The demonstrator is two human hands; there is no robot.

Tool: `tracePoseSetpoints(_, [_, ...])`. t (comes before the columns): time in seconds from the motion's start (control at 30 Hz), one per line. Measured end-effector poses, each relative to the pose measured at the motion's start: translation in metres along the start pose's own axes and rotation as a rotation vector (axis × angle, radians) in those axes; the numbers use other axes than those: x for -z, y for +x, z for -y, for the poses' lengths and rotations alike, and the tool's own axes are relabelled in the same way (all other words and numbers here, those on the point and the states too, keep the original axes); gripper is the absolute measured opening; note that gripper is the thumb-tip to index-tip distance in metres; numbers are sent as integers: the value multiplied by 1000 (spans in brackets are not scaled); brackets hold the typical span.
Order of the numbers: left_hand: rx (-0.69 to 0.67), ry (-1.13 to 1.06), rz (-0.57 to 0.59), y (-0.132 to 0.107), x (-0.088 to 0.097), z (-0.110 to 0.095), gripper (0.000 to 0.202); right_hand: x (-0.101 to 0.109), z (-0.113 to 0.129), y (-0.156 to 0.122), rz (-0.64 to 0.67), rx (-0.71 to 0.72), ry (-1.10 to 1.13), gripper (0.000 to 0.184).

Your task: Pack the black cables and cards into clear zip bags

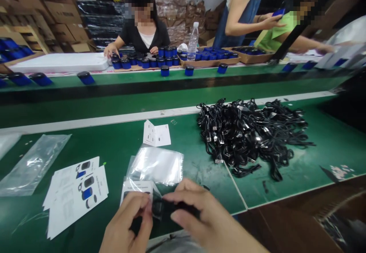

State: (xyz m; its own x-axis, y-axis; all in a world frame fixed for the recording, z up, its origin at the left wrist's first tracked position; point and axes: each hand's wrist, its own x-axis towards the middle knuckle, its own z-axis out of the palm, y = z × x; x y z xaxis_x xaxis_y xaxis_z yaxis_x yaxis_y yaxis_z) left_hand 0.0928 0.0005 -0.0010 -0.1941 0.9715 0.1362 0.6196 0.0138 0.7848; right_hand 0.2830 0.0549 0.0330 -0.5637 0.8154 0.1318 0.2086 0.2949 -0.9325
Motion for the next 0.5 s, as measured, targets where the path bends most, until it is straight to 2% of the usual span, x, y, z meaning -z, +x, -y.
tracePoseSetpoints(0.03, [-2,6,-11,-1,1,1,17,-12,-3,0,43,11,-31,27])
tracePoseSetpoints(0.1, [3,21,-47,-3,2,3,18,-26,-11,1,28,32,-167,32])
tracePoseSetpoints(0.2, [-51,25,-107,-8,-1,8,16,-33,-19,4,-32,50,-245,28])
tracePoseSetpoints(0.27, [-118,33,-149,-11,-5,11,14,-32,-19,5,-31,34,-156,27])
tracePoseSetpoints(0.33, [-167,51,-181,-13,-8,13,14,-32,-16,3,3,16,-19,33])
tracePoseSetpoints(0.43, [-185,37,-191,-15,-10,15,13,-31,-14,-2,40,1,207,45])
tracePoseSetpoints(0.5, [-174,10,-186,-16,-9,17,13,-31,-16,-4,14,-44,354,43])
